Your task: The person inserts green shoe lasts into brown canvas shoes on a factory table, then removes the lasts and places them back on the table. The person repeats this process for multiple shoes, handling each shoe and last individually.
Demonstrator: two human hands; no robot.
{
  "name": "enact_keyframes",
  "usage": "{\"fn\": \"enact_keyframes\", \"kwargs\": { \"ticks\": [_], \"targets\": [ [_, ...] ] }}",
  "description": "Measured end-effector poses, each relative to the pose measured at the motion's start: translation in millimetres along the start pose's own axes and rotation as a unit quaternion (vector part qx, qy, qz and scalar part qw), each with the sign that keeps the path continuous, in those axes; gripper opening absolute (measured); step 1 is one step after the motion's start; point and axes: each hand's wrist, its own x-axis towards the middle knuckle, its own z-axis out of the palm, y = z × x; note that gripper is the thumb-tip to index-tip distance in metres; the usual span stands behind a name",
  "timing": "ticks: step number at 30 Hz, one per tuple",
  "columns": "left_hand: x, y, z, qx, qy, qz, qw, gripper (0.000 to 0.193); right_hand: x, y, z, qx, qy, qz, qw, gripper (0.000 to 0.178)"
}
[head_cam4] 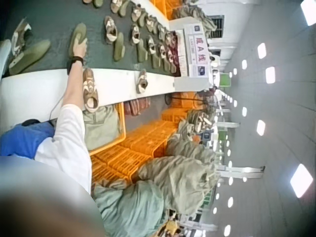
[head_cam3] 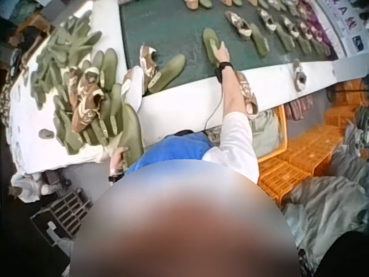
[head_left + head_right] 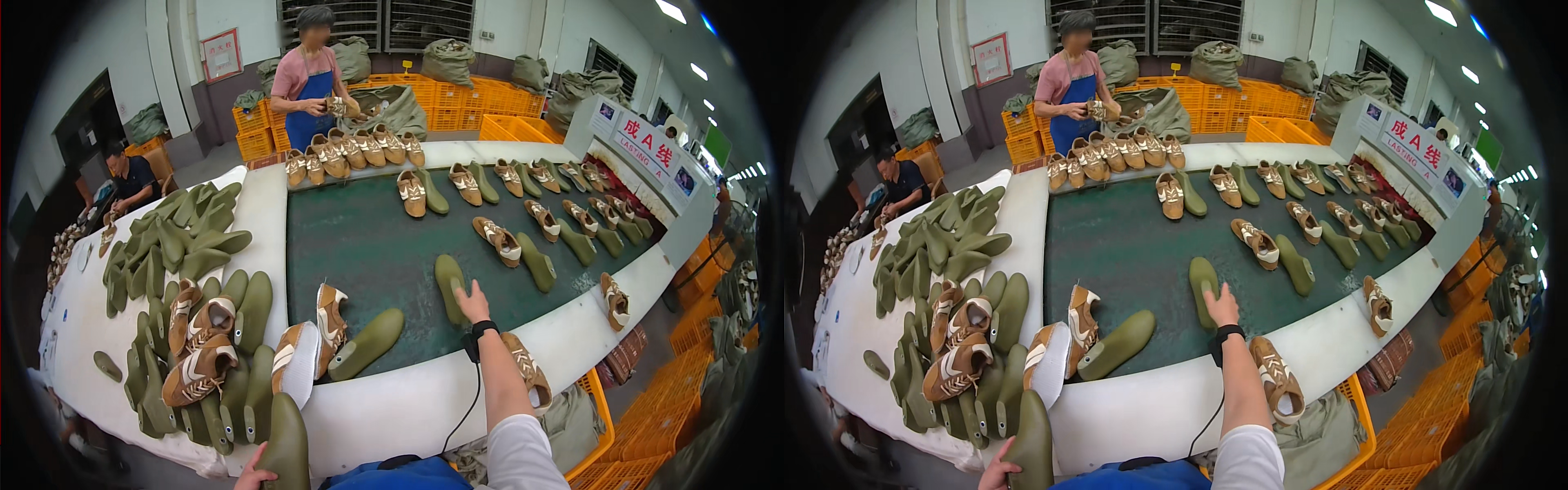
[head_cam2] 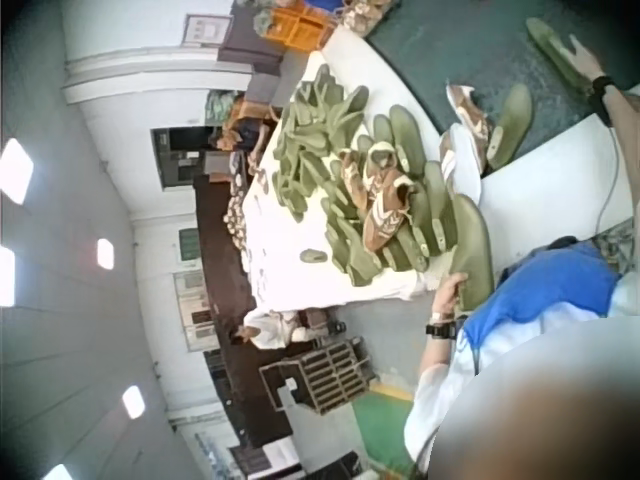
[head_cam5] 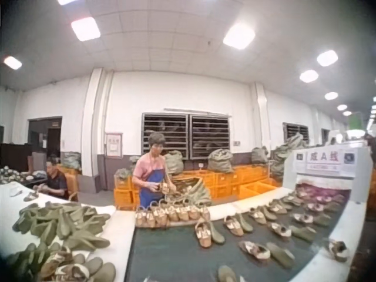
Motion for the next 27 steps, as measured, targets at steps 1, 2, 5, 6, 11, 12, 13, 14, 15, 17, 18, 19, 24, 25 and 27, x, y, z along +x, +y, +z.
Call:
{"fn": "enact_keyframes", "kwargs": {
  "ticks": [1,2,5,6,11,12,13,14,15,17,18,19,24,25,27],
  "targets": [
    [2.0,-5.1,8.6,0.007,0.004,0.009,1.000,0.011,3.0,-0.5,1.6,-0.045,-0.034,-0.001,0.998,0.073],
    [4.4,-8.8,16.0,0.014,0.007,0.018,1.000,0.012,5.0,-2.5,5.4,-0.090,-0.067,-0.003,0.994,0.074],
    [9.5,-16.1,31.7,0.102,0.011,0.081,0.991,0.025,8.4,-7.7,24.5,-0.165,-0.122,-0.033,0.978,0.070],
    [8.9,-16.7,32.7,0.131,0.009,0.100,0.986,0.034,10.4,-9.1,33.5,-0.191,-0.141,-0.039,0.971,0.070],
    [17.9,-32.5,52.8,0.205,-0.008,0.066,0.977,0.078,36.0,2.8,60.6,-0.225,0.017,-0.061,0.972,0.062],
    [20.2,-35.5,57.0,0.227,-0.001,0.070,0.971,0.079,43.0,6.3,61.7,-0.230,0.039,-0.062,0.970,0.061],
    [22.6,-38.2,60.9,0.245,0.004,0.072,0.967,0.079,48.8,9.7,61.7,-0.227,0.060,-0.056,0.971,0.061],
    [26.5,-38.8,63.7,0.259,0.007,0.075,0.963,0.079,54.5,11.9,61.0,-0.230,0.078,-0.040,0.969,0.061],
    [28.2,-41.2,66.3,0.272,0.008,0.078,0.959,0.079,59.1,13.7,59.8,-0.227,0.086,-0.043,0.969,0.061],
    [33.1,-43.4,69.0,0.290,0.012,0.086,0.953,0.080,62.0,15.4,56.7,-0.226,0.104,-0.047,0.968,0.061],
    [35.1,-44.5,69.9,0.301,0.013,0.093,0.949,0.080,61.3,15.5,55.4,-0.225,0.100,-0.059,0.967,0.061],
    [39.0,-44.3,70.1,0.310,0.015,0.097,0.946,0.080,58.0,17.7,52.2,-0.222,0.105,-0.075,0.966,0.061],
    [61.0,-43.4,75.3,0.261,-0.021,0.109,0.959,0.079,37.0,24.1,26.2,-0.224,0.024,-0.036,0.974,0.058],
    [63.8,-41.6,76.1,0.274,-0.019,0.127,0.953,0.079,33.9,22.2,17.0,-0.241,0.016,-0.043,0.969,0.058],
    [69.3,-36.8,77.9,0.297,-0.010,0.159,0.942,0.080,31.2,10.2,-7.1,-0.298,-0.004,-0.064,0.952,0.040]
  ]
}}
